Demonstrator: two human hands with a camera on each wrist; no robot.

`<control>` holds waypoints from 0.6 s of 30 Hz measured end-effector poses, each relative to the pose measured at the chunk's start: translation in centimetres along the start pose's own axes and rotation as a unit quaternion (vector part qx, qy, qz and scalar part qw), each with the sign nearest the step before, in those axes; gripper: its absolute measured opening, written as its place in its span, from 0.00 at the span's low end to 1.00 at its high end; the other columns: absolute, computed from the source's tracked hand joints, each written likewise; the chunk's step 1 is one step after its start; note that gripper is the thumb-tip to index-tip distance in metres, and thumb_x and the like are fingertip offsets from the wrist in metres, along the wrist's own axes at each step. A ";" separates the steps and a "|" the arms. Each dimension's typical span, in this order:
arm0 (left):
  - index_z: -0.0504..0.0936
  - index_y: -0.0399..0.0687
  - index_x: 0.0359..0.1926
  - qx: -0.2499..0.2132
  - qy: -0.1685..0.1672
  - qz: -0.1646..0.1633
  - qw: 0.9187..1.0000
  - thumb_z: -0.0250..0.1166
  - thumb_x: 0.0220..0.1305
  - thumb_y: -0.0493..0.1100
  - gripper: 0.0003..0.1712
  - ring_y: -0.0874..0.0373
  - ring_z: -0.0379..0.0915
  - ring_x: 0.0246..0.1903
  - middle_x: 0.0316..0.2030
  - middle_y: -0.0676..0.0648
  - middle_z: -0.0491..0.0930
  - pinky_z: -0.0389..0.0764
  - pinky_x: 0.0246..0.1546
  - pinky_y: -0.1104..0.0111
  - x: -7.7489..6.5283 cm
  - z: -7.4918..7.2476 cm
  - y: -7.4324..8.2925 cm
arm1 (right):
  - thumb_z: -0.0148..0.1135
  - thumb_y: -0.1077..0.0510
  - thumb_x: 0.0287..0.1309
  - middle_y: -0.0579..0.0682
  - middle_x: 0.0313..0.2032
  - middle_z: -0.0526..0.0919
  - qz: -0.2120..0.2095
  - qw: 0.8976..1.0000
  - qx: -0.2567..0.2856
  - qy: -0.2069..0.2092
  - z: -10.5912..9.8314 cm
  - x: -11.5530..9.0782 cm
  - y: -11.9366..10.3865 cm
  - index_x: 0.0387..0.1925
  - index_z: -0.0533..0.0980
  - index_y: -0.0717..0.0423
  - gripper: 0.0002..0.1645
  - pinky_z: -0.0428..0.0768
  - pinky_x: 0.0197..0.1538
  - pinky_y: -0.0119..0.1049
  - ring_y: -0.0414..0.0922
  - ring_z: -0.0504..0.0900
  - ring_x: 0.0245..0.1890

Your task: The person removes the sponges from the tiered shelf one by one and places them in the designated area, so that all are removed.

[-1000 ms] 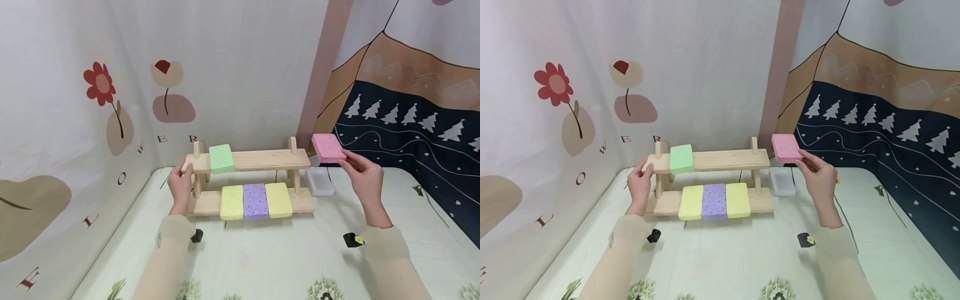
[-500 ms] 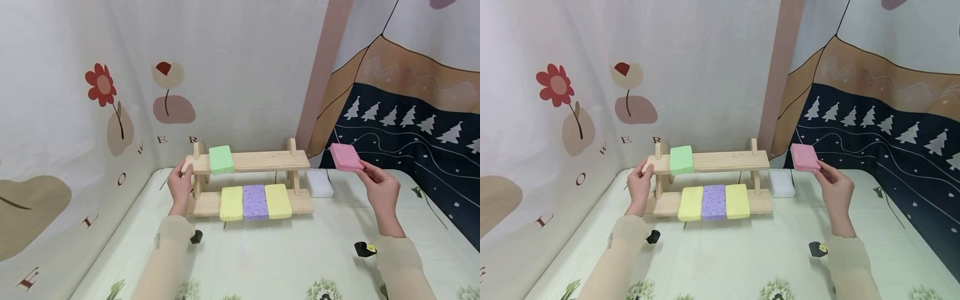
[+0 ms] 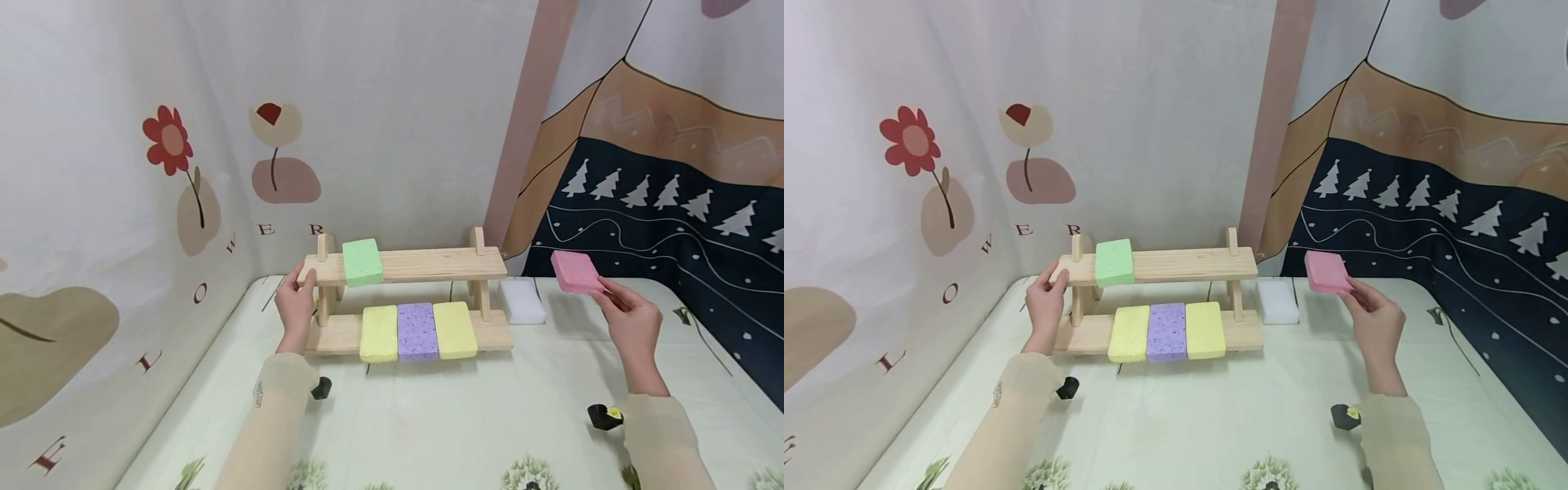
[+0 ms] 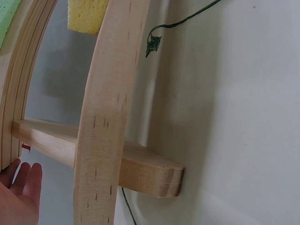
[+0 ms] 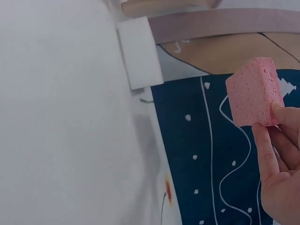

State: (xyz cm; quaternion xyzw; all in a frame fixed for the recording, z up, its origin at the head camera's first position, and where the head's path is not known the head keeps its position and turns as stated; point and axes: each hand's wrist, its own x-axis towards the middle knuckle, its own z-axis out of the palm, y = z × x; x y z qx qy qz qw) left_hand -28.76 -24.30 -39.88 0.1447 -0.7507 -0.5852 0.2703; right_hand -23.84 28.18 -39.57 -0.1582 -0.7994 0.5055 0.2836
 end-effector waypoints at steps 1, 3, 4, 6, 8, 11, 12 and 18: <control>0.73 0.47 0.68 -0.001 0.000 0.000 1.000 0.61 0.71 0.50 0.28 0.49 0.68 0.69 0.68 0.42 0.73 0.72 0.71 0.57 0.0 0.0 0.0 | 0.68 0.54 0.62 0.46 0.56 0.85 0.004 1.000 -0.002 -0.001 0.0 0.0 0.1 0.59 0.80 0.51 0.24 0.75 0.40 0.07 0.13 0.73 0.34; 0.73 0.47 0.68 -0.001 0.001 0.001 1.000 0.61 0.71 0.50 0.28 0.49 0.68 0.68 0.68 0.42 0.73 0.73 0.70 0.57 0.0 0.0 0.1 | 0.68 0.53 0.62 0.47 0.57 0.84 0.012 1.000 -0.006 -0.004 -0.1 0.1 0.4 0.59 0.80 0.51 0.24 0.75 0.40 0.07 0.13 0.73 0.35; 0.73 0.47 0.68 -0.001 0.001 0.001 1.000 0.61 0.70 0.50 0.28 0.49 0.68 0.68 0.68 0.42 0.73 0.73 0.70 0.57 0.0 0.0 0.1 | 0.67 0.52 0.62 0.48 0.58 0.84 0.014 1.000 -0.011 -0.005 -0.1 0.2 0.5 0.59 0.80 0.50 0.24 0.75 0.40 0.07 0.13 0.73 0.35; 0.73 0.47 0.68 0.001 0.002 0.003 1.000 0.61 0.71 0.51 0.28 0.49 0.68 0.69 0.68 0.43 0.73 0.72 0.70 0.57 0.0 0.0 0.1 | 0.67 0.51 0.62 0.49 0.58 0.83 0.024 0.999 -0.018 -0.011 -0.1 0.2 0.8 0.60 0.79 0.50 0.24 0.75 0.40 0.07 0.14 0.72 0.35; 0.73 0.47 0.68 0.004 0.003 0.004 1.000 0.61 0.71 0.50 0.28 0.49 0.68 0.69 0.68 0.43 0.73 0.72 0.70 0.56 0.0 0.0 0.1 | 0.66 0.50 0.63 0.50 0.59 0.82 0.031 0.999 -0.026 -0.019 -0.1 0.3 1.1 0.60 0.79 0.50 0.25 0.76 0.41 0.07 0.14 0.72 0.36; 0.73 0.48 0.68 0.006 0.003 0.007 1.000 0.61 0.71 0.51 0.28 0.49 0.67 0.69 0.68 0.43 0.73 0.71 0.71 0.56 -0.1 0.0 0.2 | 0.66 0.50 0.63 0.50 0.60 0.82 0.048 0.998 -0.029 -0.031 0.1 0.3 1.5 0.61 0.78 0.49 0.25 0.76 0.43 0.08 0.15 0.73 0.37; 0.73 0.48 0.68 0.006 0.002 0.008 1.000 0.61 0.71 0.51 0.28 0.49 0.67 0.69 0.68 0.44 0.72 0.71 0.71 0.56 -0.1 0.0 0.1 | 0.66 0.50 0.63 0.50 0.60 0.82 0.052 0.998 -0.029 -0.034 0.1 0.3 1.6 0.61 0.78 0.49 0.25 0.76 0.43 0.08 0.15 0.73 0.37; 0.73 0.48 0.68 0.009 0.002 0.010 1.000 0.61 0.71 0.51 0.28 0.49 0.66 0.70 0.69 0.45 0.71 0.70 0.72 0.56 -0.2 -0.1 0.0 | 0.66 0.52 0.63 0.54 0.62 0.80 0.054 0.997 -0.035 -0.042 0.6 0.3 2.3 0.61 0.78 0.51 0.25 0.76 0.42 0.07 0.14 0.72 0.36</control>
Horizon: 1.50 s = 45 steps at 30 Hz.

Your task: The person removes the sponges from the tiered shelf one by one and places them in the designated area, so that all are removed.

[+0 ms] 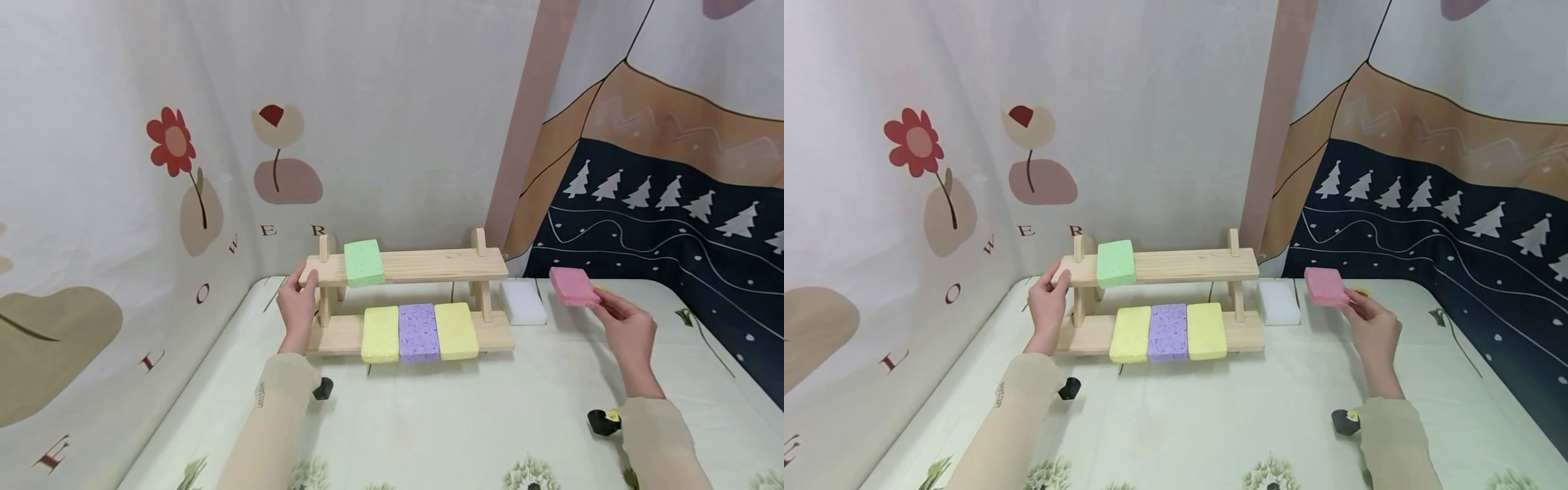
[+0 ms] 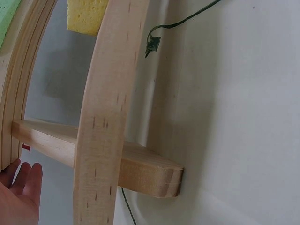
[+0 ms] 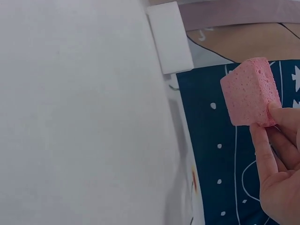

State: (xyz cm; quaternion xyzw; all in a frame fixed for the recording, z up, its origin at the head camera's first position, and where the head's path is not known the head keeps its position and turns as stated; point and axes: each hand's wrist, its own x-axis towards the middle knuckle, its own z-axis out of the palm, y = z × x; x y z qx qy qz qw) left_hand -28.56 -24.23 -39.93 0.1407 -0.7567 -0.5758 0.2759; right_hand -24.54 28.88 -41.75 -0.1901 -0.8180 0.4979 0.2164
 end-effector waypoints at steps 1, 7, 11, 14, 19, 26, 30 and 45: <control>0.73 0.48 0.68 0.000 0.000 0.000 1.000 0.61 0.71 0.51 0.28 0.50 0.65 0.70 0.69 0.45 0.71 0.70 0.72 0.57 0.0 0.0 0.0 | 0.66 0.52 0.63 0.55 0.62 0.79 0.000 1.000 -0.003 -0.001 0.1 0.0 0.1 0.61 0.78 0.51 0.25 0.76 0.42 0.08 0.14 0.72 0.37; 0.73 0.49 0.68 0.000 0.000 -0.004 1.000 0.60 0.71 0.51 0.28 0.49 0.66 0.70 0.69 0.45 0.72 0.70 0.72 0.57 0.0 0.1 0.1 | 0.64 0.52 0.66 0.56 0.63 0.78 0.004 0.999 -0.038 -0.024 0.3 0.0 0.4 0.62 0.77 0.50 0.24 0.76 0.43 0.08 0.20 0.78 0.44; 0.73 0.49 0.69 0.002 0.000 -0.006 1.000 0.60 0.71 0.51 0.28 0.49 0.65 0.70 0.69 0.44 0.72 0.70 0.72 0.56 -0.1 0.1 0.2 | 0.62 0.53 0.68 0.57 0.62 0.79 -0.011 0.997 -0.065 -0.049 0.5 0.0 0.9 0.62 0.77 0.53 0.23 0.76 0.43 0.08 0.39 0.83 0.56; 0.73 0.49 0.68 0.001 0.003 -0.005 1.000 0.60 0.71 0.51 0.28 0.49 0.66 0.70 0.69 0.44 0.72 0.70 0.72 0.56 -0.2 0.1 0.2 | 0.60 0.55 0.70 0.59 0.63 0.78 -0.021 0.995 -0.076 -0.069 0.7 0.1 1.2 0.63 0.76 0.55 0.23 0.80 0.51 0.17 0.53 0.78 0.63; 0.74 0.49 0.68 0.001 0.006 -0.004 1.000 0.60 0.71 0.51 0.27 0.49 0.66 0.70 0.68 0.44 0.72 0.70 0.72 0.56 -0.2 0.1 0.1 | 0.57 0.58 0.71 0.63 0.64 0.76 -0.024 0.991 -0.084 -0.100 1.0 0.2 1.4 0.65 0.74 0.58 0.23 0.77 0.66 0.50 0.60 0.74 0.65; 0.73 0.50 0.69 0.000 0.001 -0.006 1.000 0.60 0.71 0.51 0.28 0.50 0.66 0.70 0.69 0.45 0.72 0.70 0.72 0.57 -0.2 0.1 0.0 | 0.58 0.60 0.70 0.66 0.62 0.76 -0.037 0.988 -0.094 -0.117 1.2 0.2 1.5 0.63 0.74 0.63 0.23 0.76 0.65 0.56 0.62 0.74 0.64; 0.73 0.50 0.69 -0.003 -0.002 -0.007 1.000 0.60 0.71 0.52 0.28 0.51 0.66 0.70 0.69 0.45 0.72 0.71 0.71 0.57 -0.2 0.0 0.1 | 0.59 0.59 0.70 0.67 0.61 0.76 -0.033 0.984 -0.114 -0.134 1.2 0.3 1.8 0.62 0.74 0.65 0.23 0.76 0.64 0.57 0.64 0.72 0.64; 0.74 0.50 0.68 -0.001 0.003 0.000 1.000 0.60 0.71 0.51 0.27 0.50 0.68 0.69 0.67 0.44 0.74 0.72 0.71 0.57 -0.2 0.1 0.0 | 0.57 0.58 0.71 0.69 0.62 0.76 -0.001 0.977 -0.146 -0.158 1.3 0.8 2.3 0.62 0.74 0.66 0.23 0.81 0.56 0.53 0.65 0.71 0.62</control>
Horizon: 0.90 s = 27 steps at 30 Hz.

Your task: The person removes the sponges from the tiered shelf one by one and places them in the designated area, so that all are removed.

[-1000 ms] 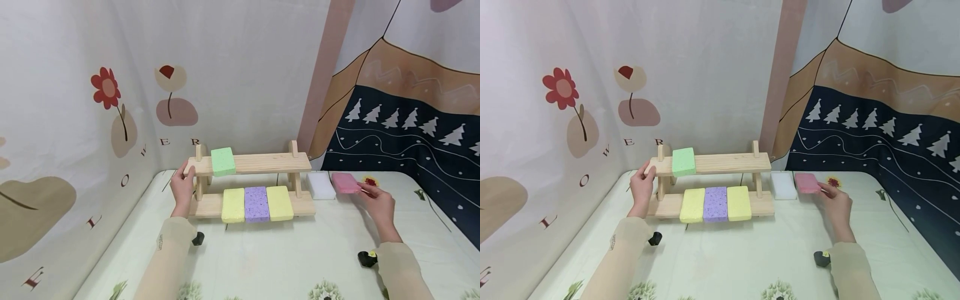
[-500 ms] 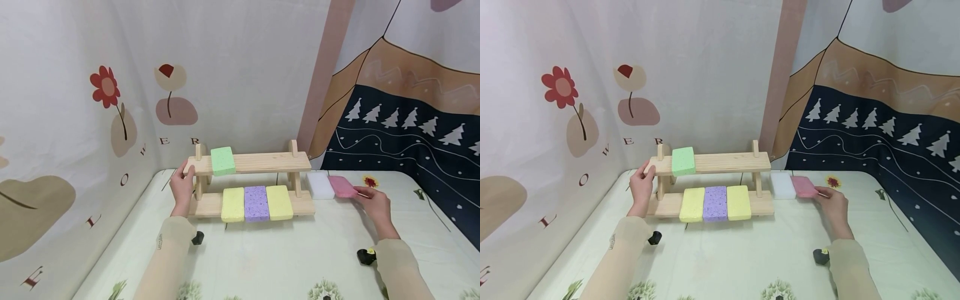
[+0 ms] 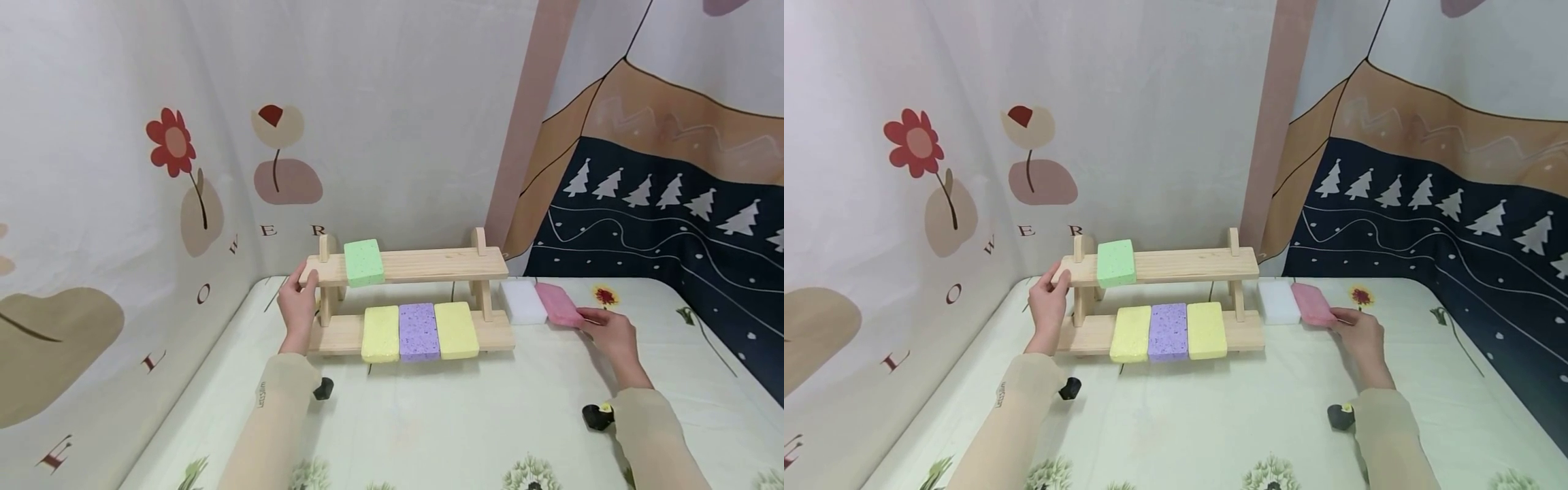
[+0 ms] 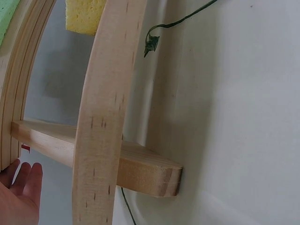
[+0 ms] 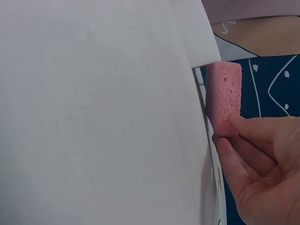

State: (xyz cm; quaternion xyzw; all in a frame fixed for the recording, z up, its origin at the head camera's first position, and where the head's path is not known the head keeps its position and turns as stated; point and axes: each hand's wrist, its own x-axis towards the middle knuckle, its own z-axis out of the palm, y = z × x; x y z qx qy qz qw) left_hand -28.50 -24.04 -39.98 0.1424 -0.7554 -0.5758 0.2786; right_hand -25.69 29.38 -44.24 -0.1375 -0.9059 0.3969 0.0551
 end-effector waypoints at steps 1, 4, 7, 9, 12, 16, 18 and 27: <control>0.74 0.49 0.68 0.000 0.002 0.003 1.000 0.60 0.71 0.50 0.27 0.50 0.68 0.68 0.67 0.44 0.74 0.72 0.70 0.57 0.0 0.0 0.0 | 0.57 0.58 0.71 0.69 0.62 0.75 0.003 1.000 0.000 0.000 0.0 0.0 -0.1 0.62 0.74 0.66 0.23 0.80 0.58 0.55 0.65 0.71 0.62; 0.74 0.48 0.67 -0.001 0.004 0.010 1.000 0.60 0.72 0.49 0.26 0.49 0.70 0.67 0.65 0.42 0.75 0.74 0.69 0.56 -0.1 0.0 0.0 | 0.57 0.59 0.71 0.70 0.62 0.75 0.009 1.000 0.000 0.007 0.0 0.1 -0.2 0.62 0.74 0.66 0.23 0.76 0.63 0.59 0.66 0.69 0.63; 0.74 0.48 0.67 -0.002 0.004 0.010 1.000 0.60 0.72 0.49 0.26 0.49 0.70 0.67 0.66 0.42 0.75 0.74 0.69 0.57 -0.1 0.0 0.0 | 0.58 0.60 0.70 0.70 0.60 0.76 0.012 1.000 -0.002 0.024 -0.2 0.1 -0.3 0.60 0.75 0.67 0.22 0.70 0.66 0.62 0.66 0.69 0.62; 0.74 0.48 0.67 -0.003 0.003 0.008 1.000 0.60 0.72 0.50 0.26 0.49 0.70 0.67 0.66 0.42 0.75 0.74 0.69 0.56 -0.1 0.0 0.0 | 0.59 0.61 0.69 0.70 0.58 0.78 0.010 0.999 -0.002 0.032 -0.1 0.1 -0.4 0.59 0.76 0.68 0.21 0.71 0.65 0.61 0.66 0.71 0.61; 0.74 0.48 0.68 -0.003 0.003 0.008 1.000 0.60 0.72 0.50 0.27 0.49 0.70 0.67 0.66 0.42 0.75 0.74 0.69 0.57 -0.1 0.0 0.0 | 0.59 0.62 0.69 0.70 0.57 0.79 0.003 1.000 -0.005 0.029 0.0 0.2 -0.3 0.58 0.76 0.68 0.20 0.77 0.61 0.57 0.65 0.74 0.58; 0.74 0.48 0.68 -0.003 0.004 0.007 1.000 0.60 0.72 0.50 0.27 0.49 0.70 0.67 0.66 0.42 0.74 0.74 0.69 0.56 -0.1 0.0 0.1 | 0.59 0.60 0.69 0.69 0.57 0.79 0.006 1.000 -0.005 0.009 0.1 0.2 -0.1 0.58 0.77 0.68 0.20 0.82 0.56 0.53 0.64 0.76 0.56; 0.73 0.48 0.68 -0.004 0.003 0.006 1.000 0.60 0.72 0.50 0.27 0.49 0.70 0.67 0.66 0.42 0.74 0.74 0.69 0.56 -0.1 -0.1 0.1 | 0.58 0.59 0.70 0.69 0.58 0.79 0.014 1.000 -0.003 -0.001 0.1 0.2 -0.1 0.58 0.76 0.67 0.21 0.83 0.53 0.48 0.62 0.75 0.56; 0.74 0.48 0.68 -0.003 0.002 0.006 1.000 0.60 0.72 0.49 0.27 0.49 0.71 0.65 0.67 0.42 0.74 0.76 0.67 0.56 0.0 -0.1 -0.1 | 0.56 0.57 0.72 0.68 0.60 0.78 0.034 0.999 0.021 -0.006 -0.3 -0.3 -0.2 0.59 0.76 0.67 0.21 0.79 0.38 0.23 0.59 0.78 0.55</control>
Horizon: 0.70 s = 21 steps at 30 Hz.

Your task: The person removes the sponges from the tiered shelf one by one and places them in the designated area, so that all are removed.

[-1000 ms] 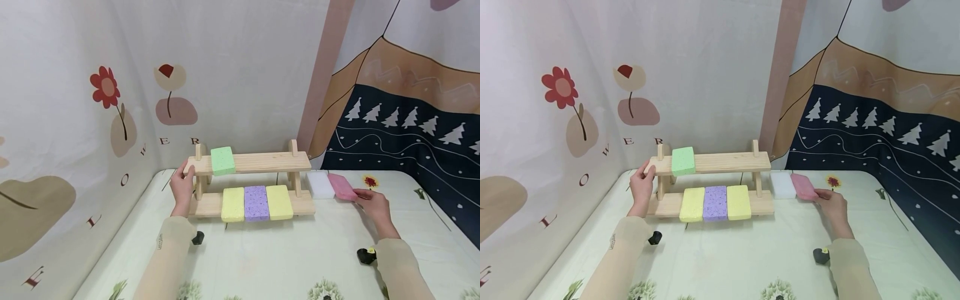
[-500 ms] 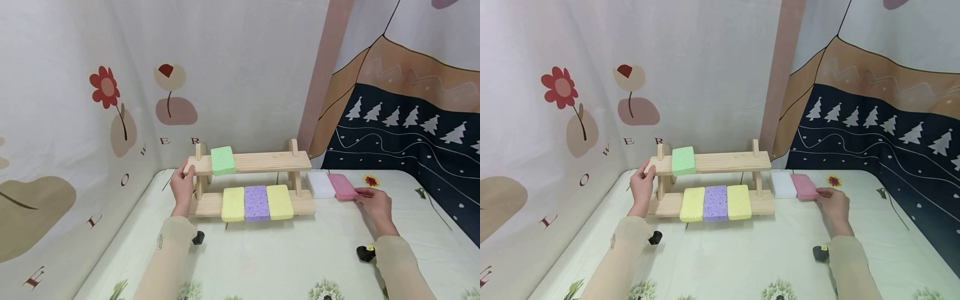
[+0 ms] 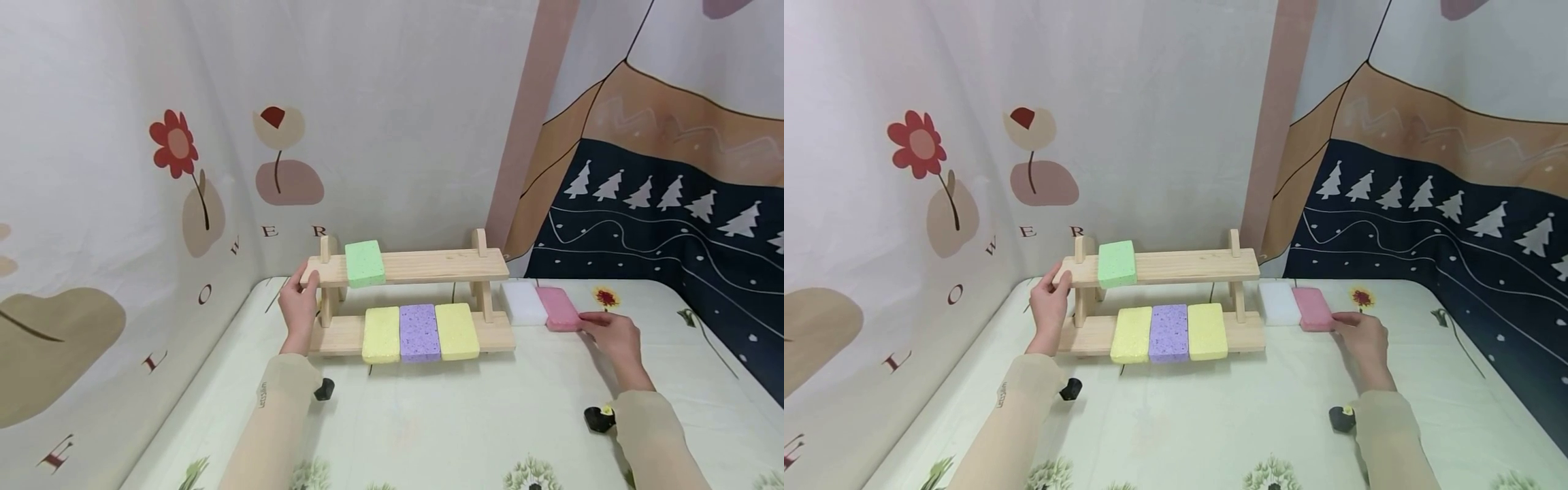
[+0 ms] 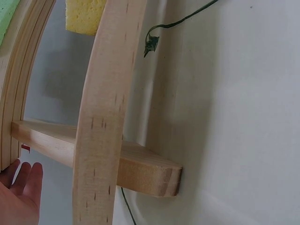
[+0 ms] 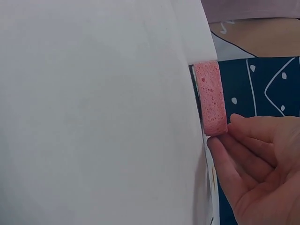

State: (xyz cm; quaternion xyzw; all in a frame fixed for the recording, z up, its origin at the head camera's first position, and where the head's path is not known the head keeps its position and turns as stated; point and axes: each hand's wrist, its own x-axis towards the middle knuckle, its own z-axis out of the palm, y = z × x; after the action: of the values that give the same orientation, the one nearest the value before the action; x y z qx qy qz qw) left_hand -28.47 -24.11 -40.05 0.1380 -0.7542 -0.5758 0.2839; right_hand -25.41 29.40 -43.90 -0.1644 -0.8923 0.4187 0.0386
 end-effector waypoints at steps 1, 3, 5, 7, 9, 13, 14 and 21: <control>0.74 0.48 0.68 0.000 0.000 0.000 1.000 0.60 0.72 0.49 0.27 0.49 0.72 0.65 0.67 0.42 0.74 0.76 0.67 0.56 0.0 0.0 0.0 | 0.56 0.57 0.72 0.68 0.60 0.77 0.001 1.000 0.003 0.001 0.0 -0.1 0.0 0.59 0.76 0.66 0.21 0.77 0.34 0.19 0.59 0.78 0.55; 0.74 0.49 0.68 0.002 0.001 0.000 1.000 0.60 0.72 0.50 0.27 0.49 0.71 0.65 0.67 0.43 0.73 0.76 0.67 0.56 0.0 0.1 0.0 | 0.56 0.55 0.72 0.68 0.60 0.77 0.001 1.000 0.011 0.002 -0.2 -0.2 -0.1 0.59 0.76 0.66 0.22 0.73 0.30 0.15 0.58 0.79 0.54; 0.74 0.49 0.68 0.003 0.002 -0.001 1.000 0.60 0.72 0.50 0.27 0.49 0.71 0.66 0.67 0.43 0.73 0.75 0.68 0.56 0.1 0.1 0.0 | 0.56 0.53 0.72 0.68 0.61 0.77 0.002 1.000 0.017 0.001 -0.3 -0.2 -0.1 0.60 0.76 0.66 0.24 0.72 0.30 0.15 0.58 0.78 0.55; 0.74 0.49 0.68 0.002 0.003 -0.002 1.000 0.60 0.72 0.50 0.27 0.49 0.71 0.66 0.67 0.43 0.74 0.75 0.68 0.56 0.1 0.1 0.0 | 0.55 0.52 0.72 0.67 0.62 0.76 0.006 1.000 0.022 -0.001 -0.4 -0.2 -0.2 0.61 0.75 0.65 0.25 0.71 0.32 0.17 0.57 0.77 0.55; 0.74 0.49 0.68 0.003 0.002 -0.002 1.000 0.60 0.72 0.50 0.27 0.49 0.71 0.66 0.67 0.42 0.74 0.75 0.68 0.56 0.1 0.1 0.0 | 0.55 0.51 0.72 0.67 0.62 0.76 0.011 1.000 0.026 -0.002 -0.5 -0.2 -0.2 0.61 0.75 0.65 0.25 0.71 0.33 0.17 0.58 0.77 0.56; 0.74 0.49 0.68 0.004 0.004 -0.003 1.000 0.60 0.71 0.50 0.27 0.49 0.70 0.67 0.67 0.42 0.74 0.74 0.69 0.56 0.1 0.0 0.1 | 0.56 0.52 0.72 0.69 0.62 0.75 0.012 0.999 0.030 -0.013 -0.4 0.1 -0.1 0.62 0.74 0.66 0.26 0.74 0.30 0.16 0.58 0.79 0.55; 0.74 0.49 0.68 0.005 0.004 -0.003 1.000 0.60 0.71 0.50 0.27 0.49 0.70 0.67 0.67 0.42 0.74 0.74 0.69 0.56 0.2 0.0 0.1 | 0.56 0.52 0.72 0.69 0.62 0.75 0.011 0.999 0.028 -0.019 -0.3 0.2 -0.1 0.62 0.73 0.67 0.27 0.75 0.29 0.16 0.58 0.79 0.54; 0.73 0.51 0.69 0.008 -0.004 -0.013 1.000 0.59 0.72 0.51 0.27 0.50 0.72 0.63 0.68 0.44 0.73 0.77 0.65 0.57 0.0 0.1 0.1 | 0.58 0.51 0.70 0.71 0.59 0.77 0.000 0.999 0.009 -0.034 -0.1 0.5 -0.2 0.62 0.72 0.69 0.29 0.76 0.28 0.15 0.49 0.84 0.43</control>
State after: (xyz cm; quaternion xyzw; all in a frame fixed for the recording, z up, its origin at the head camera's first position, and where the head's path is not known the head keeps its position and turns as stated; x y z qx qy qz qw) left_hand -28.54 -24.05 -39.98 0.1479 -0.7578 -0.5741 0.2727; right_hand -25.97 29.48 -43.70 -0.1496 -0.8892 0.4323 0.0099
